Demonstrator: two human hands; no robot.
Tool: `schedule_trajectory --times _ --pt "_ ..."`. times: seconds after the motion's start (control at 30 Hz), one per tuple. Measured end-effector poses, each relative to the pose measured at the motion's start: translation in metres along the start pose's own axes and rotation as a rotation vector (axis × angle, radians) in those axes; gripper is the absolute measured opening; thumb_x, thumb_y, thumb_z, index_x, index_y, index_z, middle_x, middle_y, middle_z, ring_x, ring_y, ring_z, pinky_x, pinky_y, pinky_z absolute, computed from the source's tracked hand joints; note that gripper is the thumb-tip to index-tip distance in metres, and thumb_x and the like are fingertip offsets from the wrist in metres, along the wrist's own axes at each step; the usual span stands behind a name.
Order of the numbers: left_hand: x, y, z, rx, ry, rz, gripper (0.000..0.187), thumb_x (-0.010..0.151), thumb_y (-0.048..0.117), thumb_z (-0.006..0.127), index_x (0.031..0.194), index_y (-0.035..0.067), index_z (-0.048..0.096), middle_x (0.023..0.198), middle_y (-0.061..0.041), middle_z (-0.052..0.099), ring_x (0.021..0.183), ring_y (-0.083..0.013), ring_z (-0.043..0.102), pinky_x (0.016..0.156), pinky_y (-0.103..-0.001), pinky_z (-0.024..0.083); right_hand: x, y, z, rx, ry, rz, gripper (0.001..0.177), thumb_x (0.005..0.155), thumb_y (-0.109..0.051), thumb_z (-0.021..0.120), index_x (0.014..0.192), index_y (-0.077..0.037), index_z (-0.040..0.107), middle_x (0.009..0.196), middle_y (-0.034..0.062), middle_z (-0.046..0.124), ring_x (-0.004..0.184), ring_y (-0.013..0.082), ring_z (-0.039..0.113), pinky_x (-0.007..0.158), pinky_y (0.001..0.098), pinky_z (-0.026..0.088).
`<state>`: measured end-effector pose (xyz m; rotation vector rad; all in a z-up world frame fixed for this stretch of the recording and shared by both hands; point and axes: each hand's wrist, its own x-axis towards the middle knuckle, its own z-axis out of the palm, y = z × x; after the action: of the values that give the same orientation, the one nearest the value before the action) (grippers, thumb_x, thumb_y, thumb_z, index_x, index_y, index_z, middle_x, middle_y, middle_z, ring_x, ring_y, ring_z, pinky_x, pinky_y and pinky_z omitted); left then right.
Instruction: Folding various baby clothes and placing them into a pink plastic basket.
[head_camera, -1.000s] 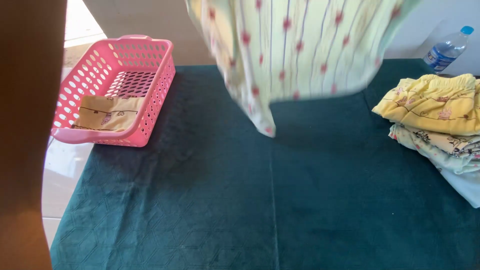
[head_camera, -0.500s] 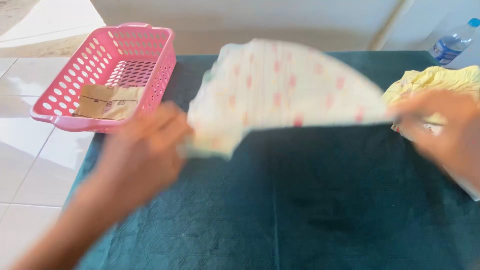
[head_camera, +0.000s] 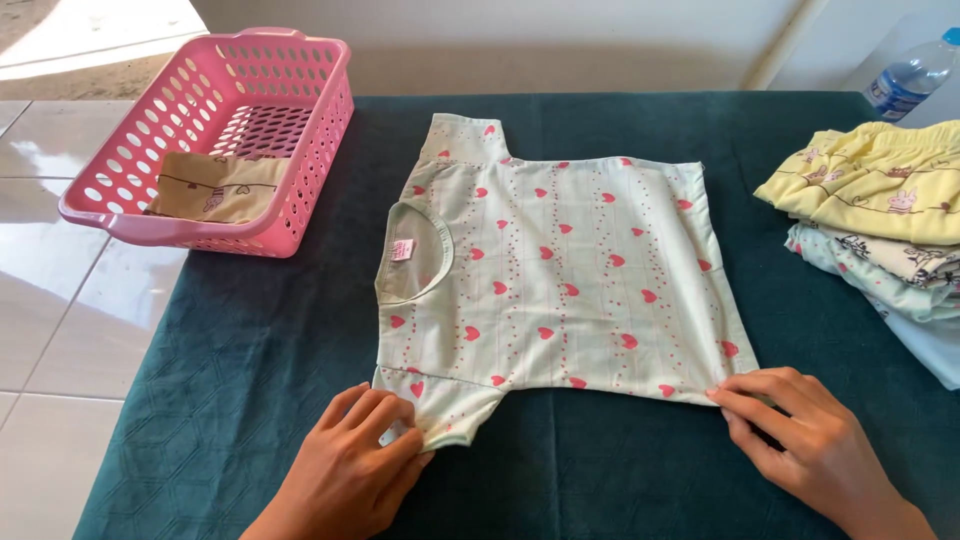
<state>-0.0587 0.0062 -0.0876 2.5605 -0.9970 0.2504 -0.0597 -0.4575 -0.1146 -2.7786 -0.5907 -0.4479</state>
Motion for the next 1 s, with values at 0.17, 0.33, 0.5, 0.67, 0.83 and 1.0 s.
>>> schedule_trajectory --times 0.17,0.33,0.5,0.67,0.83,1.0 --pt "0.019 -0.008 -0.024 -0.129 0.023 0.062 0.020 0.089 0.025 0.072 0.078 0.008 0.067 0.091 -0.010 0.066 0.095 -0.0305 0.066 0.092 -0.046 0.051 0.009 0.021 -0.002 0.132 0.088 0.077 0.016 0.082 -0.014 0.073 0.097 -0.011 0.075 0.097 0.0037 0.074 0.088 0.0196 0.075 0.078 0.0312 0.060" --pt "0.085 -0.054 0.004 -0.058 0.164 -0.058 0.015 0.090 0.017 0.071 0.084 0.003 0.068 0.098 -0.011 0.069 0.090 -0.0283 0.068 0.075 -0.039 0.057 0.068 0.067 0.017 0.248 0.192 0.359 0.014 0.100 -0.018 0.069 0.106 -0.006 0.074 0.098 0.0078 0.077 0.084 0.0166 0.074 0.073 0.0284 0.057" --pt "0.170 -0.100 0.044 0.062 0.392 -0.047 0.011 0.092 0.013 0.070 0.100 0.005 0.071 0.125 -0.014 0.068 0.115 -0.0344 0.065 0.087 -0.044 0.057 0.140 0.122 0.066 0.215 0.334 0.548 0.031 0.104 -0.034 0.075 0.106 -0.004 0.074 0.089 0.0095 0.076 0.078 0.0208 0.073 0.073 0.0350 0.057" --pt "0.215 -0.145 0.091 0.269 0.196 -0.245 0.052 0.103 0.045 0.052 0.146 0.016 0.055 0.156 -0.023 0.039 0.146 -0.0397 0.033 0.116 -0.055 0.029 0.189 0.084 0.060 -0.237 0.259 0.595 0.037 0.092 -0.048 0.075 0.092 -0.011 0.077 0.075 0.0120 0.074 0.072 0.0391 0.072 0.062 0.0526 0.056" --pt "0.215 -0.154 0.097 0.230 -0.023 -0.381 0.069 0.100 0.060 0.034 0.158 0.022 0.034 0.168 -0.014 0.016 0.156 -0.0311 0.011 0.123 -0.051 0.008 0.179 0.134 0.088 -0.352 0.238 0.439 0.030 0.105 -0.039 0.069 0.092 -0.012 0.074 0.077 0.0142 0.072 0.073 0.0386 0.072 0.065 0.0505 0.057" --pt "0.217 -0.140 0.083 0.232 -0.064 -0.415 0.072 0.099 0.062 0.032 0.159 0.023 0.032 0.169 -0.011 0.015 0.156 -0.0296 0.008 0.124 -0.050 0.009 0.176 0.140 0.077 -0.536 0.184 0.436 0.030 0.103 -0.036 0.070 0.089 -0.010 0.071 0.079 0.0159 0.072 0.073 0.0383 0.071 0.064 0.0493 0.057"
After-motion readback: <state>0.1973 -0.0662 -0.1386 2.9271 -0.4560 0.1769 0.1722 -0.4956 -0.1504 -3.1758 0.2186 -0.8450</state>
